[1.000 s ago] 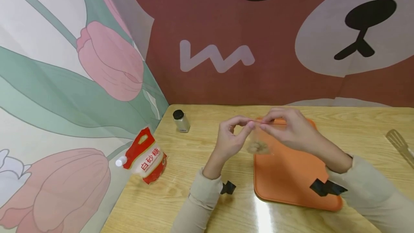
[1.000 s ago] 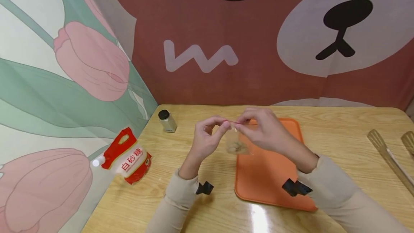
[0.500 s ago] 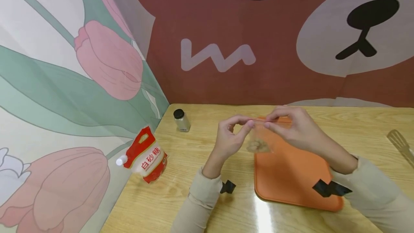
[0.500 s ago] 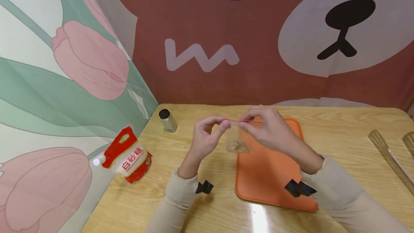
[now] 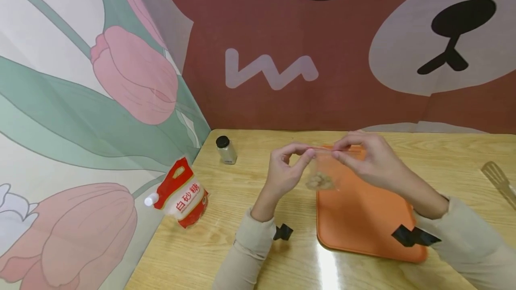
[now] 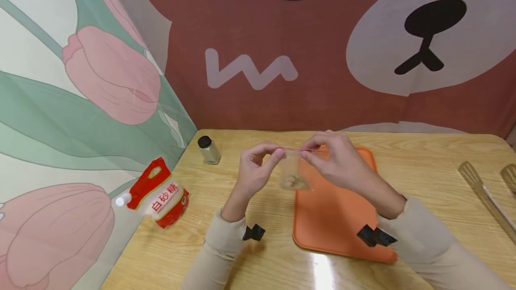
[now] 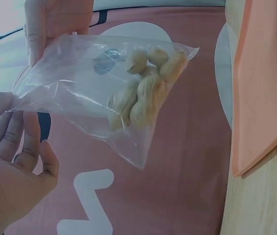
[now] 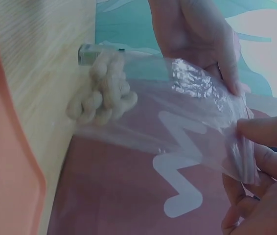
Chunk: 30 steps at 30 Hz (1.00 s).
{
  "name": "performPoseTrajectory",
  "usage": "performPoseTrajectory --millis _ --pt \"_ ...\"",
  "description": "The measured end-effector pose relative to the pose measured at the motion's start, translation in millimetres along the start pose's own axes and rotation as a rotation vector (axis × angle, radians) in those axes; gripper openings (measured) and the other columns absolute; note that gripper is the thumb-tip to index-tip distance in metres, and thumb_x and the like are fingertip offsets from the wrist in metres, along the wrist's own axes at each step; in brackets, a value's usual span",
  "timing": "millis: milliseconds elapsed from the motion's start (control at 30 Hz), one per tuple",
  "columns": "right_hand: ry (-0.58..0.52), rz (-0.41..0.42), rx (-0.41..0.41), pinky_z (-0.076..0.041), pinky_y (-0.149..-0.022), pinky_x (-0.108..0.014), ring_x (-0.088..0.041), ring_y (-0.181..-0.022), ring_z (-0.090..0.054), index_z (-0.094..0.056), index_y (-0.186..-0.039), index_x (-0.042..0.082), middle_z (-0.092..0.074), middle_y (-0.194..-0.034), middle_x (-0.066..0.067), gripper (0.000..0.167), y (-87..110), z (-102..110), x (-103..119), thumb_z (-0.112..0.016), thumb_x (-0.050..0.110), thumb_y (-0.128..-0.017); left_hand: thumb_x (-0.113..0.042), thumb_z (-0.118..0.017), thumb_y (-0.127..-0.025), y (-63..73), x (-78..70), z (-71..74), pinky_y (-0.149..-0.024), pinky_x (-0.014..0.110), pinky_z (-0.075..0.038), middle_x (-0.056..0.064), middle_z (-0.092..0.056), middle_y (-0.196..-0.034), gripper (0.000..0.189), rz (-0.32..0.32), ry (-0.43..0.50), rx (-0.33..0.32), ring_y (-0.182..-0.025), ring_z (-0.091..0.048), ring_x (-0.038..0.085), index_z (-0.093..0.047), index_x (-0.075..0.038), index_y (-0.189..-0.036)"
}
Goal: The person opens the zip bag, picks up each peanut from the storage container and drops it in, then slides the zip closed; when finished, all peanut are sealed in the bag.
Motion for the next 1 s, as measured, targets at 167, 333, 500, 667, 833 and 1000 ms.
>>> performPoseTrajectory --millis 167,333,500,667,833,1000 --pt "-0.002 0.02 -0.005 -0.043 -0.073 -0.026 -0.009 -0.081 -0.054 -0.074 -0.086 0.009 -0.067 -0.082 0.009 0.013 -0.8 0 0 -0.076 -0.003 -0.084 0.017 -0.063 -0.088 0.0 -0.1 -0.2 -0.072 0.031 -0.053 0.03 -0.068 -0.085 0.006 -0.01 0.009 0.005 -0.077 -0.062 0.012 -0.068 0.017 -0.091" --pt "0.016 0.02 -0.004 -0.044 -0.074 -0.024 -0.008 -0.081 -0.056 -0.074 -0.088 0.012 -0.067 -0.083 0.01 0.014 0.6 2 1 -0.077 -0.002 -0.084 0.018 -0.062 -0.088 0.5 -0.2 0.1 -0.07 0.033 -0.053 0.031 -0.067 -0.084 0.007 -0.013 0.016 -0.002 -0.077 -0.061 0.011 -0.068 0.017 -0.091" --pt "0.028 0.007 -0.002 -0.044 -0.074 -0.024 -0.008 -0.081 -0.055 -0.075 -0.089 0.014 -0.065 -0.083 0.011 0.014 3.7 5 -1 -0.078 0.001 -0.084 0.018 -0.062 -0.088 0.1 0.2 0.0 -0.07 0.03 -0.052 0.031 -0.067 -0.084 0.007 -0.012 0.022 -0.004 -0.077 -0.061 0.011 -0.068 0.017 -0.09" --pt "0.021 0.01 -0.003 -0.044 -0.074 -0.023 -0.007 -0.082 -0.054 -0.073 -0.086 0.013 -0.063 -0.082 0.011 0.015 5.2 6 -1 -0.077 -0.002 -0.084 0.019 -0.062 -0.087 1.5 17.3 -1.0 -0.069 0.028 -0.051 0.03 -0.068 -0.087 0.008 -0.022 0.033 -0.001 -0.077 -0.062 0.012 -0.069 0.016 -0.091" --pt "0.017 0.017 -0.012 -0.044 -0.075 -0.024 -0.007 -0.082 -0.054 -0.074 -0.087 0.013 -0.064 -0.083 0.011 0.017 5.8 8 -1 -0.078 -0.002 -0.082 0.015 -0.063 -0.089 2.9 28.7 0.6 -0.069 0.03 -0.052 0.027 -0.069 -0.086 0.009 -0.024 0.048 -0.006 -0.076 -0.063 0.019 -0.071 0.013 -0.093" --pt "0.027 0.0 -0.032 -0.042 -0.079 -0.023 -0.007 -0.082 -0.054 -0.074 -0.089 0.012 -0.064 -0.085 0.01 0.018 8.6 11 -4 -0.079 -0.003 -0.081 0.005 -0.064 -0.094 3.4 30.5 6.3 -0.069 0.031 -0.052 0.027 -0.067 -0.082 0.01 -0.03 0.086 -0.011 -0.074 -0.063 0.031 -0.07 0.012 -0.093"
Point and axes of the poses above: each hand's wrist, its own y-axis away from the middle knuckle, its own z-axis out of the back of the hand, x = y × z, the point moved 6 cm from there along -y, towards the middle knuckle
